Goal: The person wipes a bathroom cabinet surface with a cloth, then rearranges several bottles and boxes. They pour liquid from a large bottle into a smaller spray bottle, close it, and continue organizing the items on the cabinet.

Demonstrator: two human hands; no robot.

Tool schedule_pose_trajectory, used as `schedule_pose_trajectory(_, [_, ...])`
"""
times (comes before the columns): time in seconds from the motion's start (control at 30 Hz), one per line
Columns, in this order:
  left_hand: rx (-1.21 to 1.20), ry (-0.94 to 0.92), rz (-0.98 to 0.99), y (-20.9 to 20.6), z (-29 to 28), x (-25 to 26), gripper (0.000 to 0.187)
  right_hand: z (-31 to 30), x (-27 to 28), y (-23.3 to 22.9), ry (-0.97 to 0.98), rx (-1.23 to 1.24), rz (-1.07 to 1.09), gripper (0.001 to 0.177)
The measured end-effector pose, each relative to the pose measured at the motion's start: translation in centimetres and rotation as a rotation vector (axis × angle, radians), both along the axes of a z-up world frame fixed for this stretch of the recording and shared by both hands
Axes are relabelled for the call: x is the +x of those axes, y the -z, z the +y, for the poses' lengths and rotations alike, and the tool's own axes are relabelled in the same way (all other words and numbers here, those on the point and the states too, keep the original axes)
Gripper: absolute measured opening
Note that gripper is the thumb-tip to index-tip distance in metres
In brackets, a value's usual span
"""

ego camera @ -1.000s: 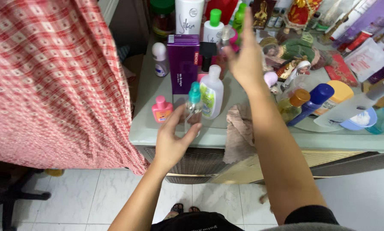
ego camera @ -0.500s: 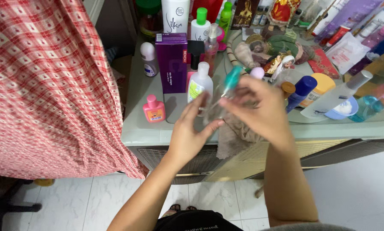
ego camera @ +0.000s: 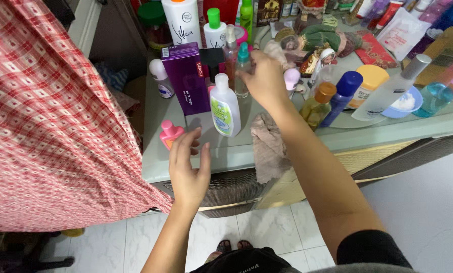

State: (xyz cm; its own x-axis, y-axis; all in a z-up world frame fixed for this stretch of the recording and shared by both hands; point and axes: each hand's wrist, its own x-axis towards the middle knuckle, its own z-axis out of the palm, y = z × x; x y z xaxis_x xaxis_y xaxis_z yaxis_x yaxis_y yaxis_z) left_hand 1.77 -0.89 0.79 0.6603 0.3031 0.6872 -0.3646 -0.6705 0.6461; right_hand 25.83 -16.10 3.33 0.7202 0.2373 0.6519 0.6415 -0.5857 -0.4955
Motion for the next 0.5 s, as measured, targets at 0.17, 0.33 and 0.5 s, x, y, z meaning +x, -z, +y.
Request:
schedule_pose_trajectory(0.17, [-0.015,-0.013,0.036,0.2,0.3,-0.5,0.034,0.9,1.2,0.9,-0.085,0.089,0.055,0.038])
schedule_pose_trajectory(0.33, [-0.019,-0.007,0.026,0.4,0.5,-0.6,0.034,1.9,1.8,1.8,-0.076,0.084,0.057,0.038])
schedule_pose_trajectory(0.5, [-0.024,-0.021,0.048,0.5,0.4,-0.8,0.032,1.6,1.9,2.6,-0.111,0.109,0.019,0.038])
